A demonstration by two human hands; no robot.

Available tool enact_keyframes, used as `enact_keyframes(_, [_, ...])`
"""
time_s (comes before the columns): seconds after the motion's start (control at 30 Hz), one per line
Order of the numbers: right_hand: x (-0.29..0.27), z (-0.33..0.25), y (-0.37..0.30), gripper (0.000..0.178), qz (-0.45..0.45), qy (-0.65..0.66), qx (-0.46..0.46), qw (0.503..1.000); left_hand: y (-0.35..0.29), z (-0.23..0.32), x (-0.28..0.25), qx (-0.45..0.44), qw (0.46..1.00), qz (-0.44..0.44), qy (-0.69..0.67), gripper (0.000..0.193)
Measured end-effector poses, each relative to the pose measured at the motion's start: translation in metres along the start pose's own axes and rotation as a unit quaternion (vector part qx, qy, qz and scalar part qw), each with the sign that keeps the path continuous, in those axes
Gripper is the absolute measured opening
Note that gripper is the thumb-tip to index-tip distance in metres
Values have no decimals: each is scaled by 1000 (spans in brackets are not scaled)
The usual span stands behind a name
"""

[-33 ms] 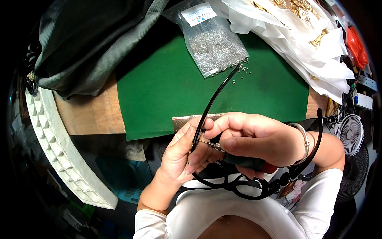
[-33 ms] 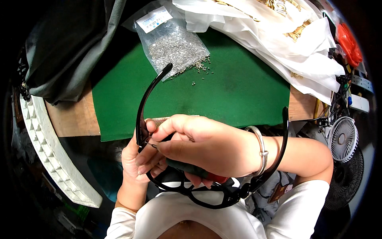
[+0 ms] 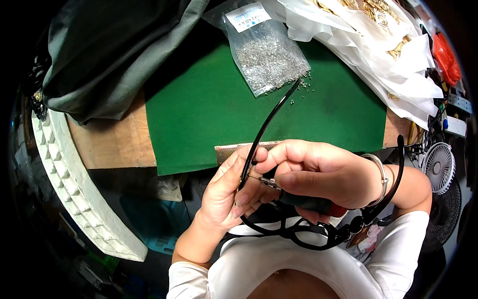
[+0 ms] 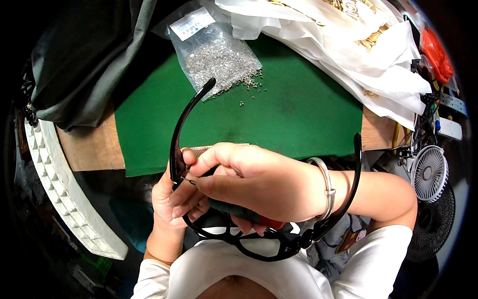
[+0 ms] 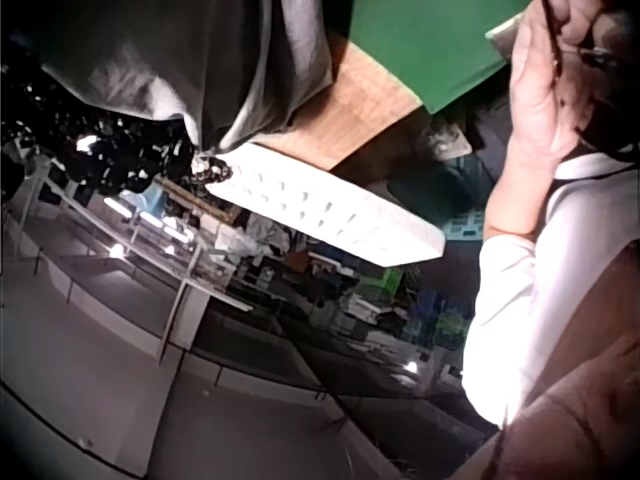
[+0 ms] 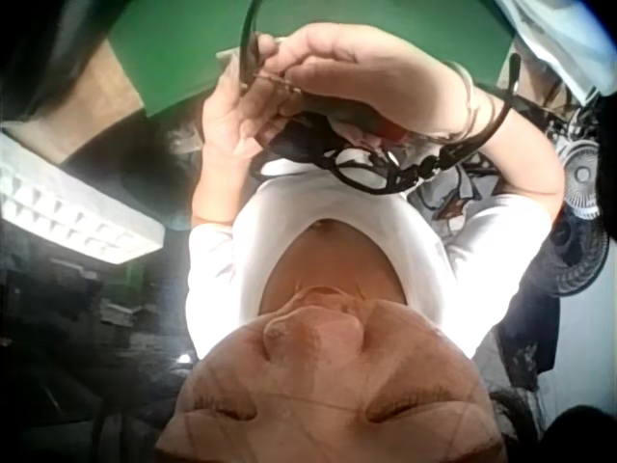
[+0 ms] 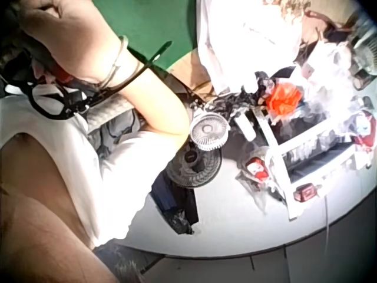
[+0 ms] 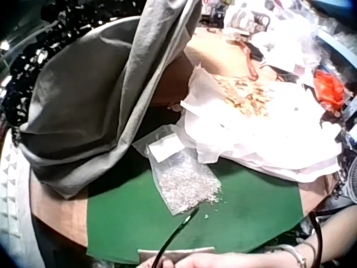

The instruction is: The person repeatedly picks up black-framed glasses from a bin, uses a screwdriver to tighten screws on the temples, and places the glasses into a white foam rack. The person handles multiple glasses one at a time, repeating the tightening and placement cycle throughout the clip.

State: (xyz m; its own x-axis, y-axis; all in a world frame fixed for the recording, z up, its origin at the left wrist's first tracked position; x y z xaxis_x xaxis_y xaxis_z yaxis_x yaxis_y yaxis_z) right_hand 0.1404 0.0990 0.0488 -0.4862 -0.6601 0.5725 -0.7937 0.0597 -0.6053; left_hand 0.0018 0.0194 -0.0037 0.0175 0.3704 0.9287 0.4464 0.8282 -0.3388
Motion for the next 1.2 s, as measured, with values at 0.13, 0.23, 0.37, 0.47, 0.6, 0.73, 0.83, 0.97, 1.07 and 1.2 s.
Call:
enact_keyframes(0.13, [2,4,2,23,16,43,-47,998,3,-1,0,-11,1000,12,-14,30])
enact_keyframes(0.23, [-2,4,2,23,21,7,-5,1000,2,-4,1,-3,998,53,-19,29])
enact_keyframes(0.37, [-1,5,1,26,63,-14,-27,998,7,-3,1,-8,998,55,-25,30])
enact_keyframes(0.47, [-12,9,-2,29,45,-99,-13,994,6,-5,-1,4,997,70,24,31])
enact_keyframes(0.6, [-30,7,-23,27,26,-182,-6,983,-5,3,10,80,994,51,58,33])
enact_keyframes(0.73, [-54,13,-29,23,382,-581,-208,688,1,3,23,79,974,55,205,33])
enact_keyframes(0.83, [-54,16,-15,25,428,-657,-214,582,10,1,25,95,963,81,240,34])
enact_keyframes(0.97, [-51,16,-11,23,425,-689,-202,551,-3,3,8,124,981,-75,126,42])
enact_keyframes(1.07, [-54,19,-8,23,422,-696,-218,538,-13,5,0,105,986,-89,91,43])
enact_keyframes(1.2, [-52,20,-7,32,415,-723,-190,518,1,4,6,69,993,-80,-62,43])
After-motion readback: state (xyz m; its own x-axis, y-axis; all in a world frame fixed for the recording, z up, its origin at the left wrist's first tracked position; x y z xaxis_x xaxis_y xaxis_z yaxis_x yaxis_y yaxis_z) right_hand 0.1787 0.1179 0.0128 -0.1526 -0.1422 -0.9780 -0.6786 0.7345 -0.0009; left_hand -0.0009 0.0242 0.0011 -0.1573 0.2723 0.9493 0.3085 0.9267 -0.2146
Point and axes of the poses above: each hand's wrist, its own y-axis towards the middle knuckle, its own x-axis out of the palm, z = x × y, the point moved 2 cm from there along y, towards the middle knuckle, and after that the axes turned 10 degrees about -y, right-handed, at the moved point
